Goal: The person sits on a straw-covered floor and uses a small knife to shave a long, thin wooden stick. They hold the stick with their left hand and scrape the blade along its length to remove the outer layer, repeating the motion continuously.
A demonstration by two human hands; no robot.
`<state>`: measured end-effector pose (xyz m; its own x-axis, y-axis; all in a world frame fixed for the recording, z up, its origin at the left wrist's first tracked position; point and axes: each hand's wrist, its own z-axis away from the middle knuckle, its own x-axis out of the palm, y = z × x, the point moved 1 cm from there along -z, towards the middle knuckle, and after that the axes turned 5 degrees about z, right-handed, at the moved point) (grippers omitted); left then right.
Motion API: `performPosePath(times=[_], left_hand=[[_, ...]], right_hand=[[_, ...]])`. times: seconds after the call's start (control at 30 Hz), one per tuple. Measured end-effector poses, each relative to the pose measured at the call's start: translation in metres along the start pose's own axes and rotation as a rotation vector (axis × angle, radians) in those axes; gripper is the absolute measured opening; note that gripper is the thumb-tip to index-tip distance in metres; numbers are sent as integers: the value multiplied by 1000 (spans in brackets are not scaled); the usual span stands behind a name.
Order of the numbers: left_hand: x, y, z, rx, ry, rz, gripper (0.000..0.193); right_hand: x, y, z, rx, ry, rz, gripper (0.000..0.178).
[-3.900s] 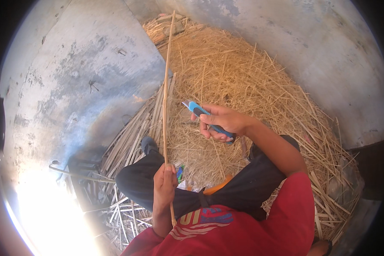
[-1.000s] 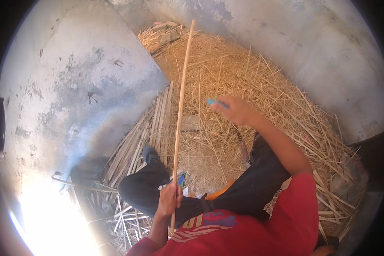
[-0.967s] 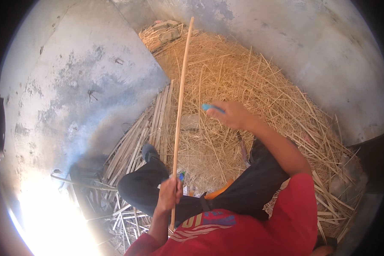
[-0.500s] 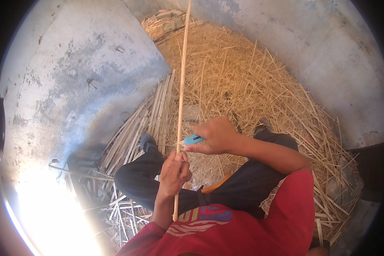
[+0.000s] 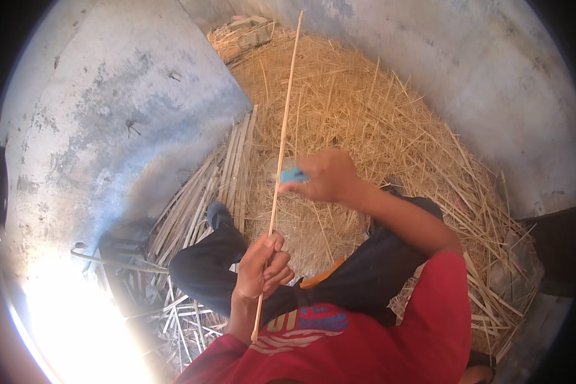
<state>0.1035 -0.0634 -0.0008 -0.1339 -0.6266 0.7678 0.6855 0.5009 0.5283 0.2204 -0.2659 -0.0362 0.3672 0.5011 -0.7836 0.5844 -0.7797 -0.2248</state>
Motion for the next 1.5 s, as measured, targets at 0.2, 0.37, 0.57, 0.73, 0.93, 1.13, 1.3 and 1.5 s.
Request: performPosePath(times=[0.2, 0.37, 0.57, 0.73, 0.93, 1.13, 1.3, 1.5], left_hand=[[-11, -10, 6, 9, -10, -30, 25], [-7, -9, 10, -6, -38, -71, 25], [-21, -39, 37, -110, -57, -52, 23], [-25, -40, 51, -146, -49, -138, 21], [-20, -10, 20, 146, 70, -166, 25], [-15, -8, 9, 169, 48, -89, 24], [-7, -12, 14, 148, -9, -199, 24], [3, -5, 3, 201, 28, -229, 22]], right_hand=[[5, 4, -1, -3, 79, 9, 67], [-6, 27, -14, -134, 79, 132, 65], [1, 120, -18, 505, -5, 315, 69], [-32, 163, -12, 824, -177, 225, 75], [-20, 60, 0, 295, -39, -35, 61], [-10, -23, 12, -197, -70, -114, 54], [-5, -12, 6, -22, -59, -45, 50], [-14, -15, 2, 97, -4, -138, 47]])
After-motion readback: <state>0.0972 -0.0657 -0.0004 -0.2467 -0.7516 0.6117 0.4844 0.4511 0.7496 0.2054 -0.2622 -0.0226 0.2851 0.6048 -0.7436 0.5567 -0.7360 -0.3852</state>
